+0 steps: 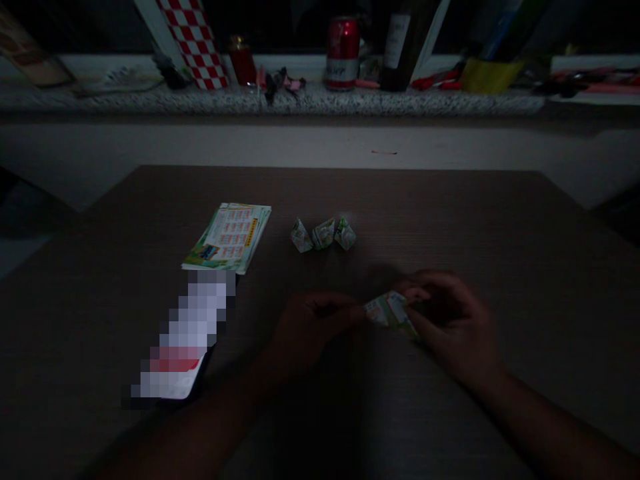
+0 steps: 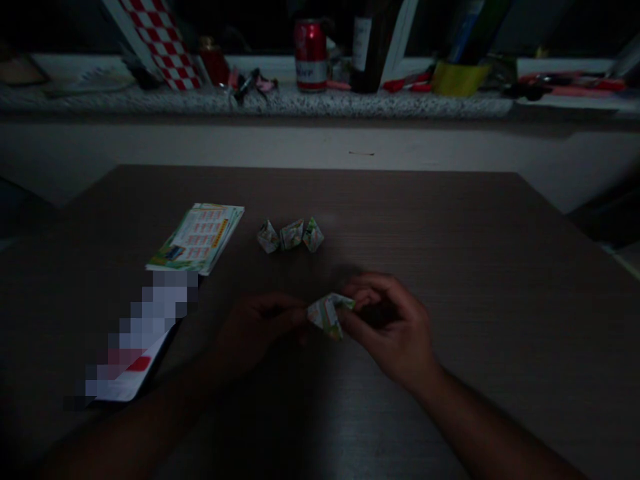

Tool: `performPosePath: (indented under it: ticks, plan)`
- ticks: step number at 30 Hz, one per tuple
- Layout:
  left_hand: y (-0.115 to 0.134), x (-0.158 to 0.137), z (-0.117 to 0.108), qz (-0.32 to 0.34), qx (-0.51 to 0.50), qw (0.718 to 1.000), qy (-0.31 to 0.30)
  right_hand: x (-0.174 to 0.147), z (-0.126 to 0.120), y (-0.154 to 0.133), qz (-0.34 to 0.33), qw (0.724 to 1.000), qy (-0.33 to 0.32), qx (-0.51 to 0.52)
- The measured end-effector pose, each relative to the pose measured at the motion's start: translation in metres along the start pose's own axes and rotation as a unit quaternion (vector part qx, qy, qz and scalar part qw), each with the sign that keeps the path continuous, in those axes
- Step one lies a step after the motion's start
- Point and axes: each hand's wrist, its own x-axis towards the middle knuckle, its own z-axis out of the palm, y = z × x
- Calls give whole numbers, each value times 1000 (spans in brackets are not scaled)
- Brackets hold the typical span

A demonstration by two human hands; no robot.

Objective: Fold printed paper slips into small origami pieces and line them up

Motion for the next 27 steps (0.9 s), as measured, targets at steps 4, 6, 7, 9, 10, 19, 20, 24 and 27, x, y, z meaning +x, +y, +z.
performPosePath:
  ticks: [4, 6, 7, 9, 10, 19, 20, 24, 27]
  plan:
    - [-3, 3, -3, 7, -41, 997, 62, 1, -6, -3, -32, 998, 25, -55]
    - [-5, 4, -2, 15, -76, 995, 64, 1, -7, -5, -59, 995, -17, -83]
    - [-6, 4, -2, 19, -88, 994, 62, 1, -7, -6, -74, 992, -43, -92]
    - [-6, 3, 0, 20, -87, 995, 55, 2, -5, -8, -111, 985, -86, -98]
    - [-6, 2, 1, 18, -72, 996, 49, 2, -5, -8, -127, 982, -99, -99]
    - [-5, -7, -9, 240, 197, 950, -22, 13, -19, -5, -219, 942, -210, -145]
    - [-5, -6, -11, 285, 241, 927, -42, 14, -20, -4, -229, 935, -225, -148]
    - [-3, -3, -18, 380, 328, 861, -83, 16, -22, -4, -255, 920, -254, -157]
    - [1, -2, -20, 396, 347, 848, -66, 16, -23, -5, -254, 921, -250, -161]
